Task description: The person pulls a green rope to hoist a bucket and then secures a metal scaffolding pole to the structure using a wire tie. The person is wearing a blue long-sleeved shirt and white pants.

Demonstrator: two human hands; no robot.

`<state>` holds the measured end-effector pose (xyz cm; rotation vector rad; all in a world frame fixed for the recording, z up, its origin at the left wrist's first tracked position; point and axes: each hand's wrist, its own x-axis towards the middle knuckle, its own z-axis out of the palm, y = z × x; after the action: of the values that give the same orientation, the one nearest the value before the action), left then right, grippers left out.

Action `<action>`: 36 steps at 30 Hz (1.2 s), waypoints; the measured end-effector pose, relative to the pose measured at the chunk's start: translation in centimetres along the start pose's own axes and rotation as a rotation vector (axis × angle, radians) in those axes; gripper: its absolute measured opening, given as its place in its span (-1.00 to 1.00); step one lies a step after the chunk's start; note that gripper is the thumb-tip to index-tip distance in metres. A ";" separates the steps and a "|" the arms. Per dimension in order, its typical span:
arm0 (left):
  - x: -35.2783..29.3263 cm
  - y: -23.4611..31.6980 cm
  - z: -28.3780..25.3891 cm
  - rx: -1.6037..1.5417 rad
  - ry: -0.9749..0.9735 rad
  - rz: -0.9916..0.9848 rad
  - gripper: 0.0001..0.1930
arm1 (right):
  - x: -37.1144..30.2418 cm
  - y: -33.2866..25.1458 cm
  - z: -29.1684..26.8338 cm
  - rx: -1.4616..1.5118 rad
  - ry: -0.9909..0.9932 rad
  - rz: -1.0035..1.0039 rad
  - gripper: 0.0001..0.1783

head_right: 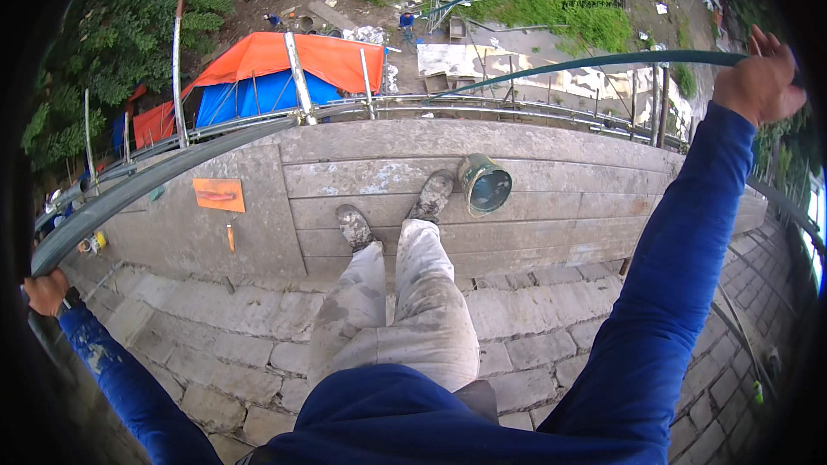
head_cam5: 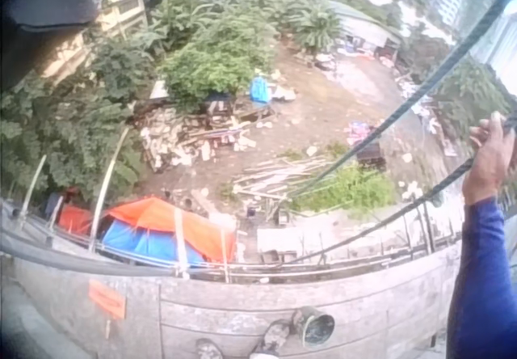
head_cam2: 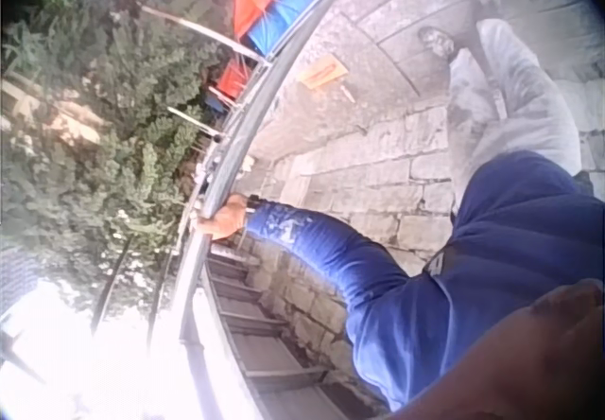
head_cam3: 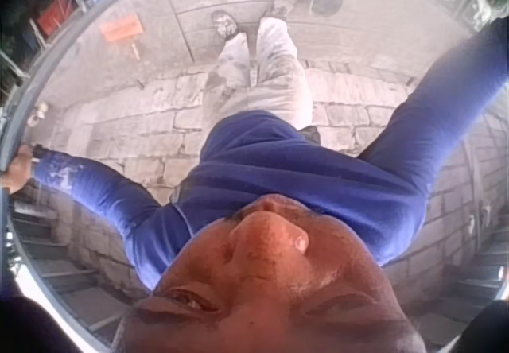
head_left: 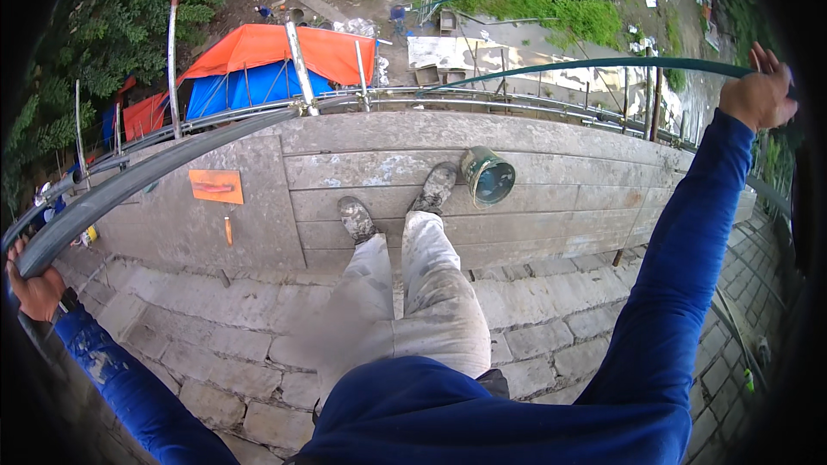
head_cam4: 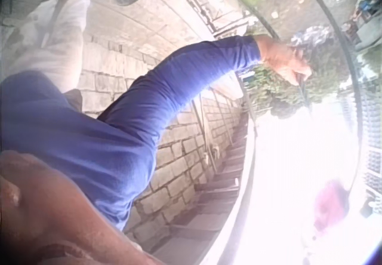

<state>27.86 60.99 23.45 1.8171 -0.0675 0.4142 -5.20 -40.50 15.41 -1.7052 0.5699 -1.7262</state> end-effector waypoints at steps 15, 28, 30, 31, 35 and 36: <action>-2.1 1.0 1.7 -0.035 0.030 -0.009 -0.58 | -13.3 9.9 1.6 -0.505 -0.526 0.947 -0.24; -2.5 1.0 2.8 -0.012 0.087 -0.027 -0.58 | -17.8 8.5 -5.3 -0.374 -0.429 0.847 -0.02; -2.7 1.2 2.6 -0.003 0.094 -0.024 -0.58 | -16.1 6.7 -4.8 -0.367 -0.390 0.702 0.05; -2.8 1.5 2.4 0.004 0.098 -0.024 -0.58 | -15.0 5.5 -4.5 -0.361 -0.372 0.631 0.08; -2.6 1.0 2.8 -0.003 0.103 -0.028 -0.58 | -5.0 3.9 -7.3 -0.151 -0.320 0.224 -0.43; -2.6 1.2 2.8 0.003 0.101 -0.026 -0.58 | -2.1 3.5 -7.8 -0.034 -0.321 0.179 -0.57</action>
<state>25.78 57.56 23.07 1.7949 0.0270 0.4870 -12.51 -42.46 11.00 -1.8467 0.5857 -1.2921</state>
